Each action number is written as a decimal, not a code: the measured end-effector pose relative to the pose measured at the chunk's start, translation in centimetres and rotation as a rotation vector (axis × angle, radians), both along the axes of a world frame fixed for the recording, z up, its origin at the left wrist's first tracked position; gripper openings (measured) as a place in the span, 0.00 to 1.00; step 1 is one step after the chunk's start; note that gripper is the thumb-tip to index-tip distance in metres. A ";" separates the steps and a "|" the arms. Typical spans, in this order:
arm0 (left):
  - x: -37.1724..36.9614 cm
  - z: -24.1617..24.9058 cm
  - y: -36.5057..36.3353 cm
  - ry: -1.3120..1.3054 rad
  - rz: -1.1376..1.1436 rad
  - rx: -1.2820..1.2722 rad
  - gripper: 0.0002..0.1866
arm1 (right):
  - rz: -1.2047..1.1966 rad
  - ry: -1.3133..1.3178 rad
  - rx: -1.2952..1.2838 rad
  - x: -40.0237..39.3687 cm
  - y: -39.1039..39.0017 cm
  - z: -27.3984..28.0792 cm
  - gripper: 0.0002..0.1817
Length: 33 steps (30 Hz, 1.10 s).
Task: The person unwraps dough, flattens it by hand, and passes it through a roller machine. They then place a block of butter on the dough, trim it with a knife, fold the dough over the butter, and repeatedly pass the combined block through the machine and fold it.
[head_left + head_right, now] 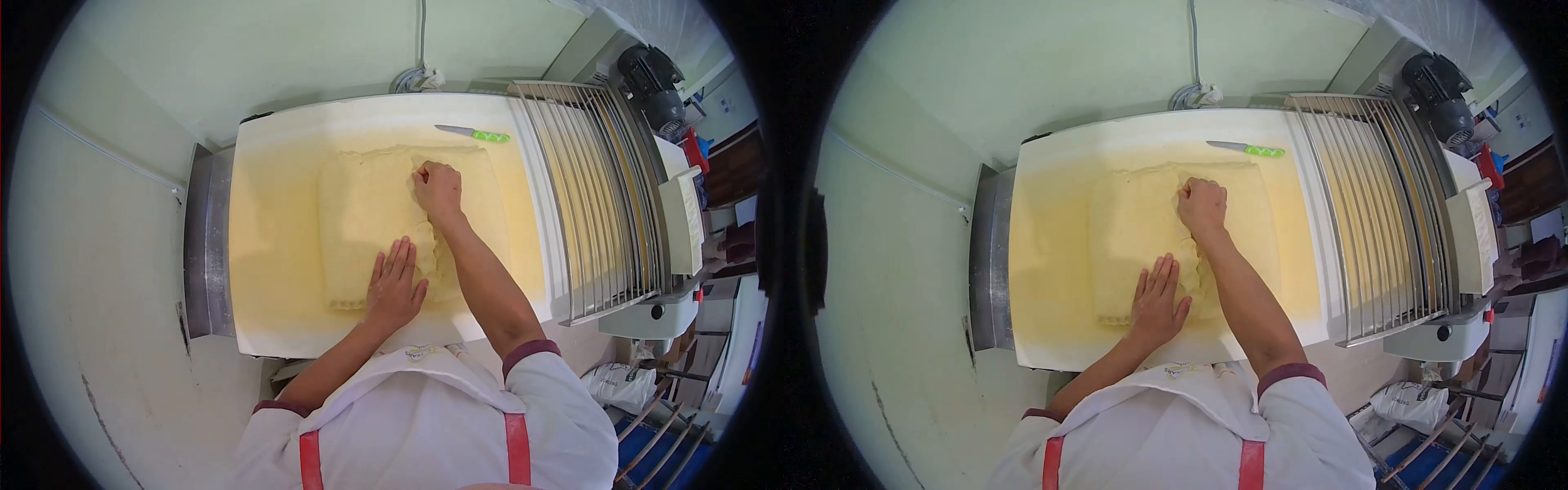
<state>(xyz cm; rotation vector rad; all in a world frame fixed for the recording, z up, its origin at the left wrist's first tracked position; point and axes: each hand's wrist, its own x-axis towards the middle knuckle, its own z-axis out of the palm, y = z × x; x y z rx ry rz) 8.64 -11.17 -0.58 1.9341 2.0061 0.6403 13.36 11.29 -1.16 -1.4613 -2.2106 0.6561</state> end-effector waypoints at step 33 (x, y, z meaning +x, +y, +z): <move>-2.6 0.0 14.8 0.099 0.006 -0.067 0.41 | 0.057 0.301 -0.082 2.1 13.8 -2.2 0.12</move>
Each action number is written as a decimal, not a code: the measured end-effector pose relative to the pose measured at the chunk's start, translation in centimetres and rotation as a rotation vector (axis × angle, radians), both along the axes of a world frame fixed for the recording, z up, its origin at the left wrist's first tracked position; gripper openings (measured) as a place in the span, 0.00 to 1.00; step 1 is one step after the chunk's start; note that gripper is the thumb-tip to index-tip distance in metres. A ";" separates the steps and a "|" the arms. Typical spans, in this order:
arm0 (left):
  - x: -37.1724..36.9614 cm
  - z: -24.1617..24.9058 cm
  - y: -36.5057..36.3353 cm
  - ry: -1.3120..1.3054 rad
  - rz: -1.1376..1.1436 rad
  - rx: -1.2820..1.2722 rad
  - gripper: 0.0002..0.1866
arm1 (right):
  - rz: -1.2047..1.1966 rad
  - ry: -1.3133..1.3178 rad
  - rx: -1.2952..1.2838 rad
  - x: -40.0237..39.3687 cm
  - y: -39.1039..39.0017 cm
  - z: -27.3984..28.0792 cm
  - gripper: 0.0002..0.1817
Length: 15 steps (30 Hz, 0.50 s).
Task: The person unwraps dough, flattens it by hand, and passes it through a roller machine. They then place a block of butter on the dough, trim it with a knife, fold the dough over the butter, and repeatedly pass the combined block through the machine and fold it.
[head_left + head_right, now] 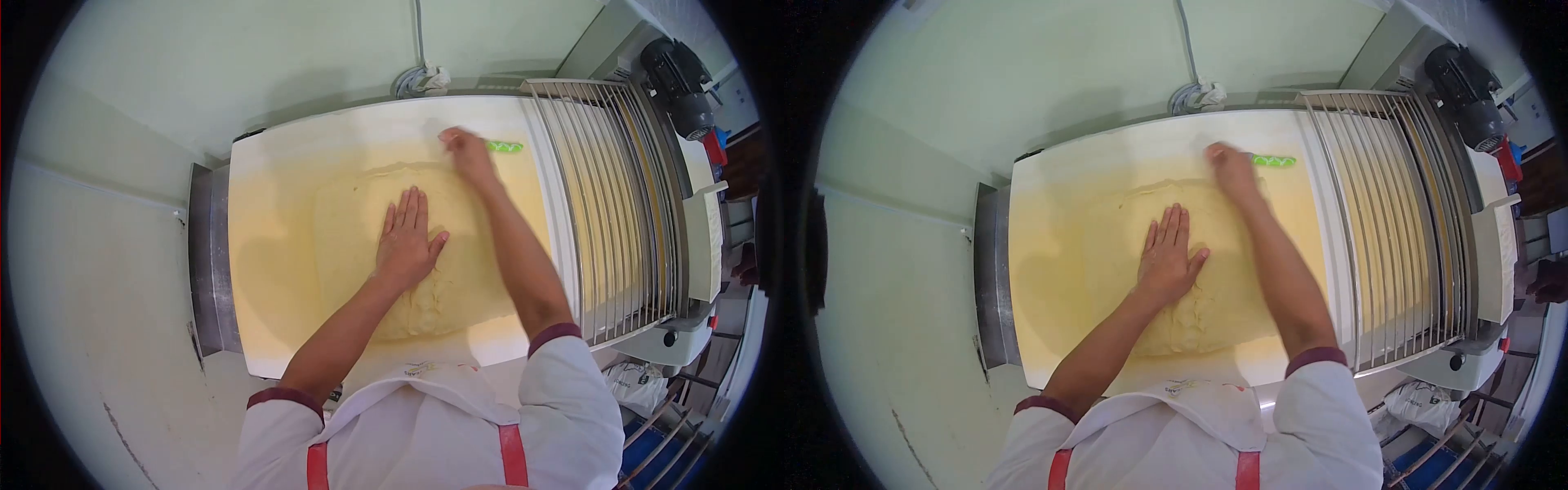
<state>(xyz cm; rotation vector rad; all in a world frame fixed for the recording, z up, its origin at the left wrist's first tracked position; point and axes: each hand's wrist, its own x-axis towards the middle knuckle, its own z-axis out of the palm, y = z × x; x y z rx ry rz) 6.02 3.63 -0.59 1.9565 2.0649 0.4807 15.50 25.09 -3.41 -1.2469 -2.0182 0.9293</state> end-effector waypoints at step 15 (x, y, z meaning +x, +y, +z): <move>2.8 2.0 2.1 -0.012 -0.036 -0.083 0.38 | -0.316 0.088 -0.164 16.1 -6.4 -0.1 0.21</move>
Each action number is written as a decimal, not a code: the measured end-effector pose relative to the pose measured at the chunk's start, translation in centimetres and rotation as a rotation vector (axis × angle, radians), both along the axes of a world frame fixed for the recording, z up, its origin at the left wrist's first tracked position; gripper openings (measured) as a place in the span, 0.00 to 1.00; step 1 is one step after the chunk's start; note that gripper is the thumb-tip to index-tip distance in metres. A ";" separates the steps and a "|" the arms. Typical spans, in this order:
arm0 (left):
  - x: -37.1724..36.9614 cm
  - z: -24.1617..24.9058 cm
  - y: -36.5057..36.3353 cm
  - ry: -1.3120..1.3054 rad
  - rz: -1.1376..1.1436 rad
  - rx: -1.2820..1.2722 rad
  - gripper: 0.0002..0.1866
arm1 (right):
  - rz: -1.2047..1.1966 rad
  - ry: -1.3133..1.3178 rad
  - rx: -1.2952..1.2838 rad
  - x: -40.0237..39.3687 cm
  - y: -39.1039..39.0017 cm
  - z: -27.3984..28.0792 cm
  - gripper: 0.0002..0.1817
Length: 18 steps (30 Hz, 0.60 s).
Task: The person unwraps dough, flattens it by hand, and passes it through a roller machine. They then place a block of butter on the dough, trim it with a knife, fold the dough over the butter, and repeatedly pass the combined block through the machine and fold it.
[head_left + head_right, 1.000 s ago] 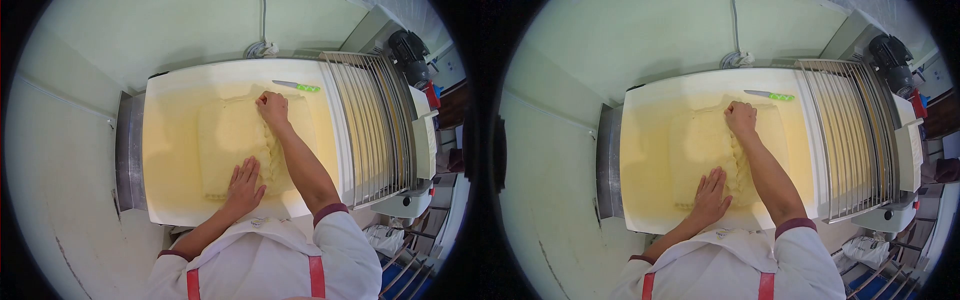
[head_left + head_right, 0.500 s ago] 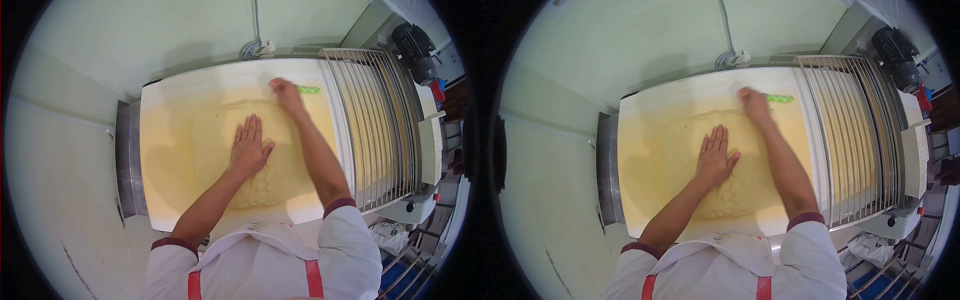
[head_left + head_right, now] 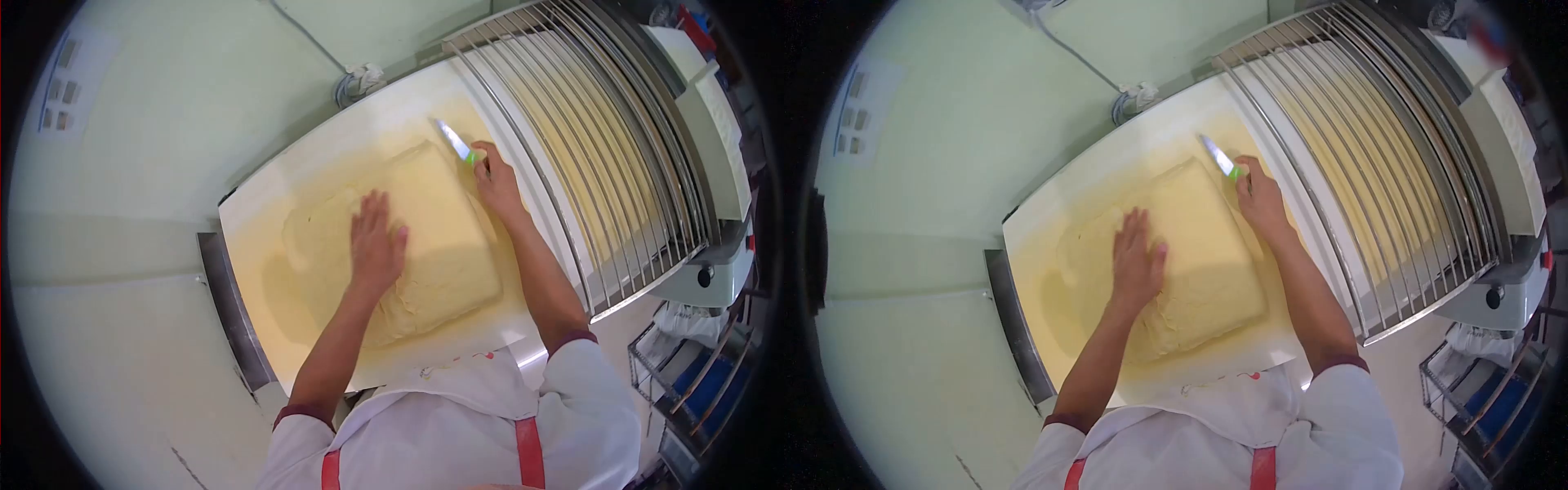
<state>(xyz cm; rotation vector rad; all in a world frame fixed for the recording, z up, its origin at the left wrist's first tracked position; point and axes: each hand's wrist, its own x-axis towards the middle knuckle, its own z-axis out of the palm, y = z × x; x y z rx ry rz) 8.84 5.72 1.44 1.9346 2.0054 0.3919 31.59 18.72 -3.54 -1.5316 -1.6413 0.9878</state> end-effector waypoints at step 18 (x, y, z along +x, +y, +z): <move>8.5 -1.8 5.4 0.293 -0.146 0.005 0.37 | 0.061 0.232 0.056 -0.2 -0.9 -1.7 0.17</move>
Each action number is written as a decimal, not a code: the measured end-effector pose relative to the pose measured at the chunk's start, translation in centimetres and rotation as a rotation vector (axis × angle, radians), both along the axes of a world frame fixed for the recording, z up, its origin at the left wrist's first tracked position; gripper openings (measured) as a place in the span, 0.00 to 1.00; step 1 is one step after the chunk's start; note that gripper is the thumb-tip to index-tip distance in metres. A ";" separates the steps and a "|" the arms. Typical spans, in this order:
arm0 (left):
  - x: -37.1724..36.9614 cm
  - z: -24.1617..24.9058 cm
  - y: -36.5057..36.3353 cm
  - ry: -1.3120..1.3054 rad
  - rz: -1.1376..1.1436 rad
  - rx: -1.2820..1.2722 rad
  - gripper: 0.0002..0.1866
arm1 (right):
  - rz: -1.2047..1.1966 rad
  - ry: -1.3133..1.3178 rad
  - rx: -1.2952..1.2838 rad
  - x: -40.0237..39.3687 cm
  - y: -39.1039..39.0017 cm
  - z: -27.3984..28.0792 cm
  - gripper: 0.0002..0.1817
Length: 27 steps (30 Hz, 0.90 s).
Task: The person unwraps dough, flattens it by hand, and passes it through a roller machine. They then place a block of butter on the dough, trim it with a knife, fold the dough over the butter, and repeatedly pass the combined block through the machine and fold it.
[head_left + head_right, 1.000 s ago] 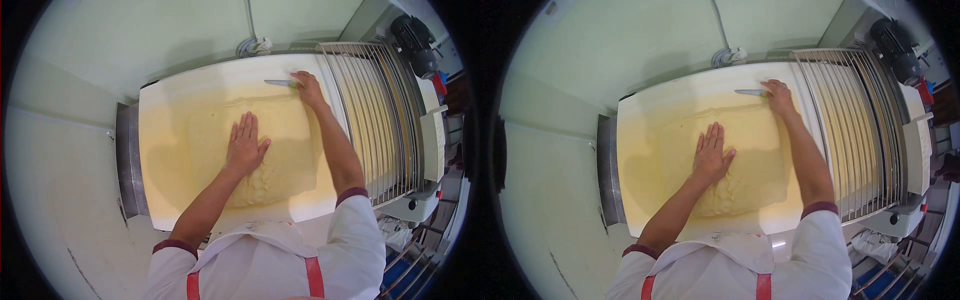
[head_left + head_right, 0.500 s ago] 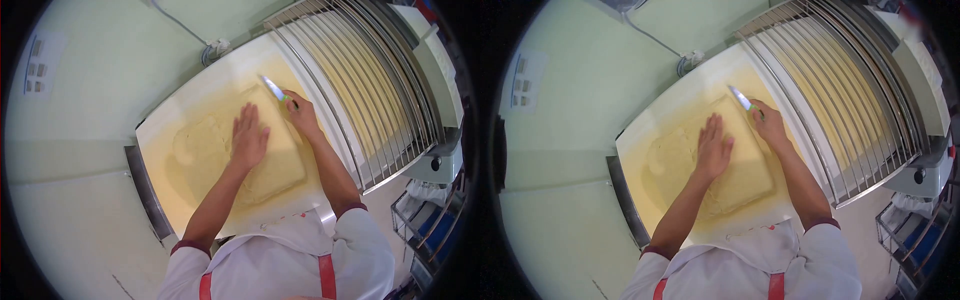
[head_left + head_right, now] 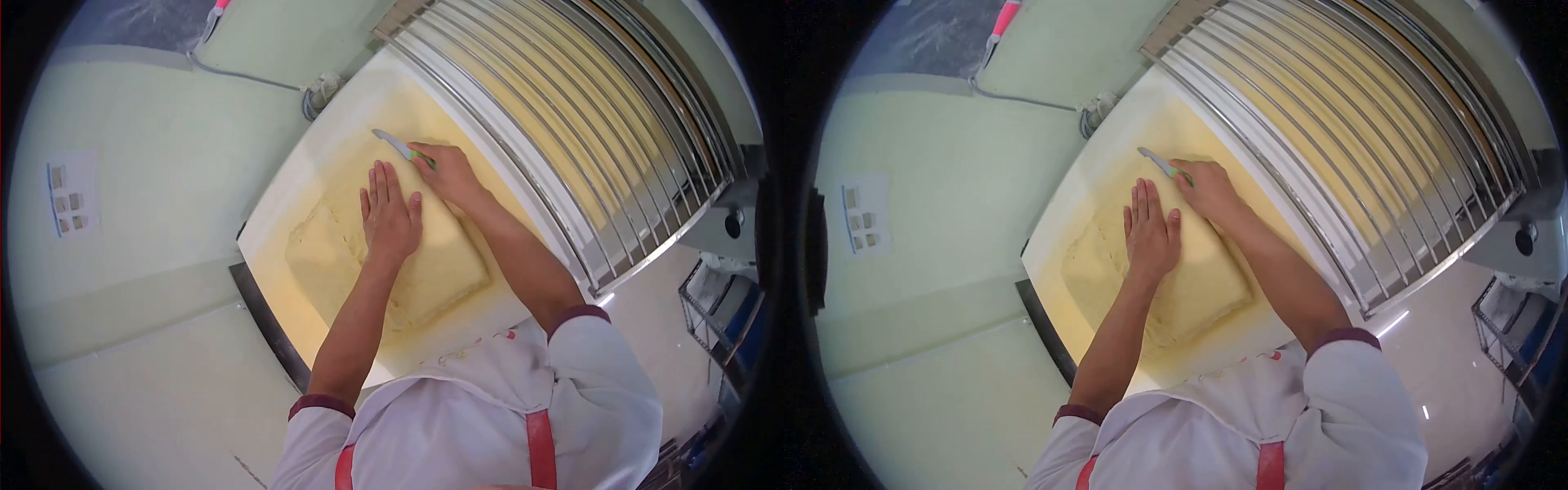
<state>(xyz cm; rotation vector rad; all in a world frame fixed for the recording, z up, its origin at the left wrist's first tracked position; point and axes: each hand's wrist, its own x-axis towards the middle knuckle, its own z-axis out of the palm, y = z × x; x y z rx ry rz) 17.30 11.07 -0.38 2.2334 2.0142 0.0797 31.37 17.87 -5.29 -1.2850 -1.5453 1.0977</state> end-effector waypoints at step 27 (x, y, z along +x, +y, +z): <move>-0.8 -0.4 -12.7 -1.301 0.116 -0.342 0.20 | -0.230 0.433 -0.342 12.4 -33.1 2.8 0.30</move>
